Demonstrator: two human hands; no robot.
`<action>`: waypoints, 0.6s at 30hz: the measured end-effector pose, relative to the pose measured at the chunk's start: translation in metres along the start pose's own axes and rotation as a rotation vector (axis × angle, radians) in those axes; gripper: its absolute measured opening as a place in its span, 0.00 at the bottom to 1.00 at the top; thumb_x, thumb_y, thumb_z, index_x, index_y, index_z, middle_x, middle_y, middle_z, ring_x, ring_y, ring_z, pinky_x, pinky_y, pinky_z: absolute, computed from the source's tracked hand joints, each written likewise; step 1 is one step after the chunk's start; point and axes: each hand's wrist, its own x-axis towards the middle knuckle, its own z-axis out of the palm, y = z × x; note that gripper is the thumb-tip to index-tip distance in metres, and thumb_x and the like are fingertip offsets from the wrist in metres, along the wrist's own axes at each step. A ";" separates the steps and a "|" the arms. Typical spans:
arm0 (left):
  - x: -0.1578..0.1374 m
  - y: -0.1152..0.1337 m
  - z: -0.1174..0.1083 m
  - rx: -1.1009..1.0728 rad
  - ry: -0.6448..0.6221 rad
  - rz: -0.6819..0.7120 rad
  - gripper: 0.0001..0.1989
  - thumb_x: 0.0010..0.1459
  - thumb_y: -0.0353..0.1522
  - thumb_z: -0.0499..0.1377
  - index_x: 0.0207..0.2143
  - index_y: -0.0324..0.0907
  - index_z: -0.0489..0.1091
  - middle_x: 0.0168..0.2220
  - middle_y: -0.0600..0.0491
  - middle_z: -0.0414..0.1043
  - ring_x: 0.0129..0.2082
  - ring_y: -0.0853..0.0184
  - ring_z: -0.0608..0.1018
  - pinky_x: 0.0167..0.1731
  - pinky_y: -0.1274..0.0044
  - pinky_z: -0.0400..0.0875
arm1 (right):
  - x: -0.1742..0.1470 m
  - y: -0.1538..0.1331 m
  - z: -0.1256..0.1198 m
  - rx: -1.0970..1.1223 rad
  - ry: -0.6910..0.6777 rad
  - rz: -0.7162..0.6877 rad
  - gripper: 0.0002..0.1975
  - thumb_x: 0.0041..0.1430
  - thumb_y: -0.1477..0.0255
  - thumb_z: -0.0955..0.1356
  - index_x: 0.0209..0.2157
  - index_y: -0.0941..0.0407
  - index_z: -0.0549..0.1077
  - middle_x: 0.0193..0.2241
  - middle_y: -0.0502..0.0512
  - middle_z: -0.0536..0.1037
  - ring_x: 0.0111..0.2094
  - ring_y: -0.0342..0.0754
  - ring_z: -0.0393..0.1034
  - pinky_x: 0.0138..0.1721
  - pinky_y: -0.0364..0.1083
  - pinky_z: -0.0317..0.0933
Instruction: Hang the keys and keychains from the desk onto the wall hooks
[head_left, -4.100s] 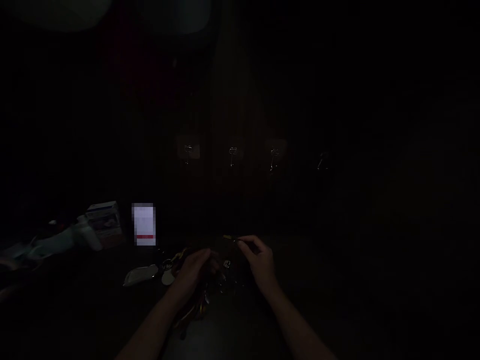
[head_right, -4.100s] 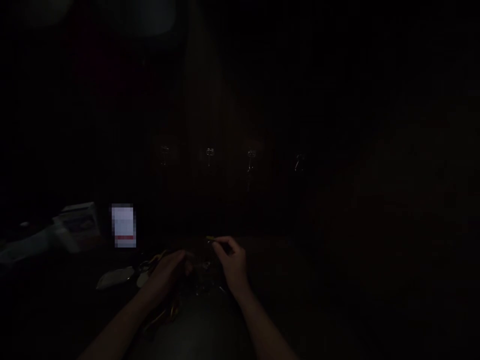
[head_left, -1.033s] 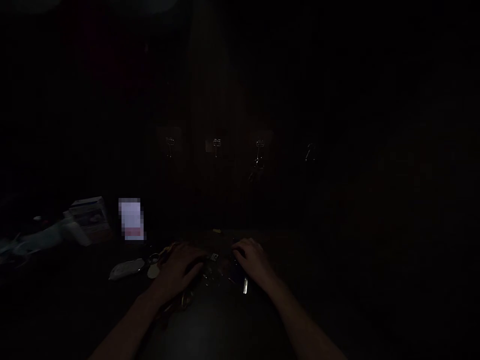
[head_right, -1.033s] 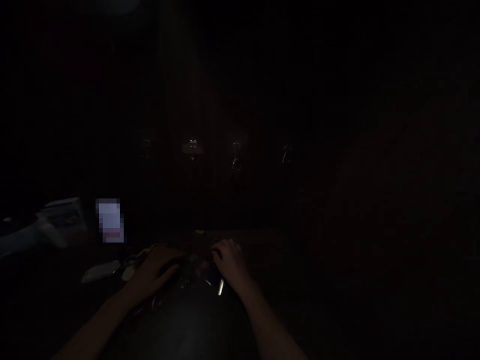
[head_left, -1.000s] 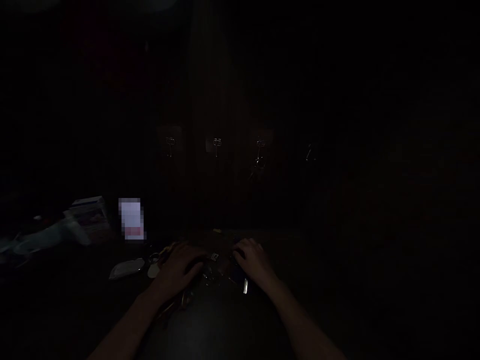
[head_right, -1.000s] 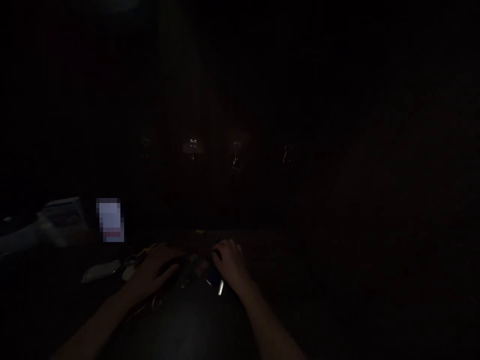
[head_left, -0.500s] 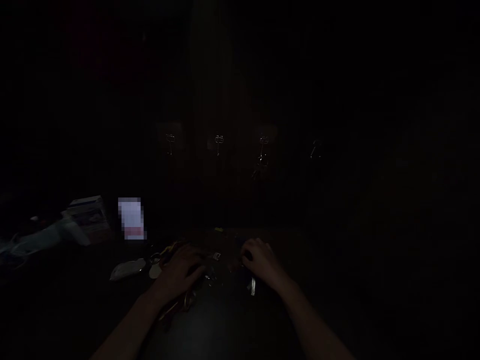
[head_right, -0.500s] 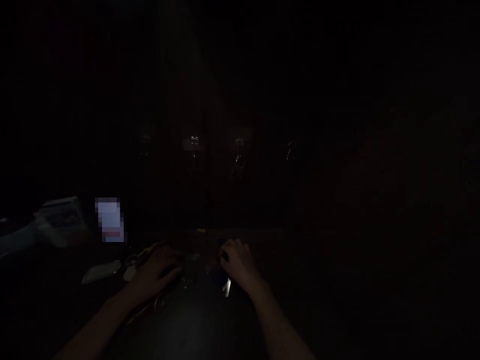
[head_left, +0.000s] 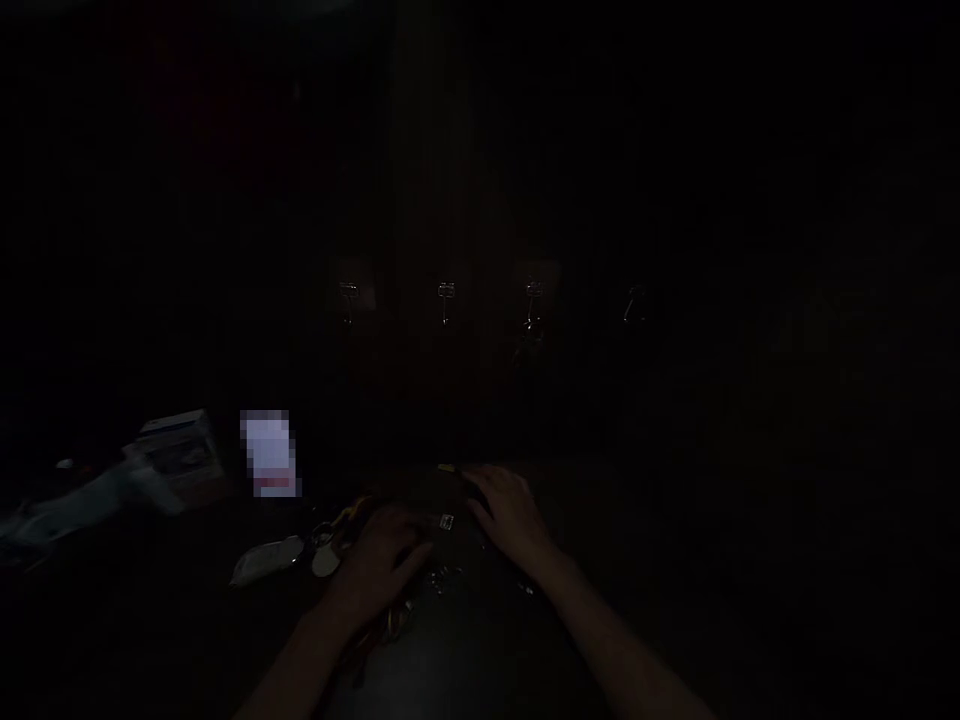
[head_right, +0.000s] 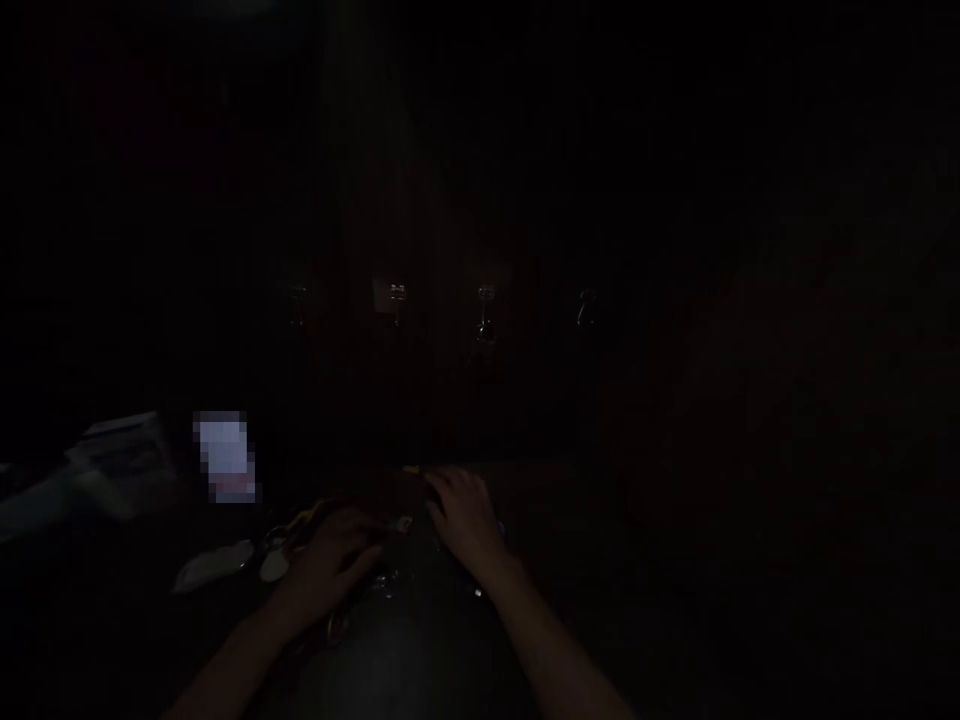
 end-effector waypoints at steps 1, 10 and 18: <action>0.000 0.000 0.000 -0.009 0.001 -0.005 0.11 0.59 0.35 0.53 0.30 0.44 0.74 0.42 0.51 0.74 0.45 0.62 0.72 0.46 0.68 0.66 | 0.001 -0.002 0.003 -0.019 -0.017 -0.037 0.20 0.59 0.71 0.62 0.54 0.52 0.63 0.53 0.56 0.68 0.56 0.52 0.56 0.56 0.56 0.44; 0.002 0.005 -0.001 -0.051 0.026 -0.009 0.09 0.59 0.34 0.53 0.30 0.43 0.73 0.39 0.50 0.74 0.42 0.61 0.72 0.45 0.67 0.65 | 0.002 -0.003 0.013 -0.045 -0.089 -0.081 0.22 0.61 0.67 0.61 0.57 0.50 0.60 0.56 0.55 0.65 0.61 0.54 0.49 0.59 0.63 0.33; -0.001 0.000 0.003 -0.101 0.133 -0.037 0.11 0.60 0.35 0.50 0.43 0.47 0.68 0.44 0.50 0.72 0.46 0.59 0.71 0.47 0.63 0.64 | -0.006 0.000 0.007 0.165 0.134 -0.121 0.14 0.58 0.73 0.63 0.46 0.51 0.72 0.46 0.56 0.75 0.50 0.50 0.67 0.53 0.55 0.55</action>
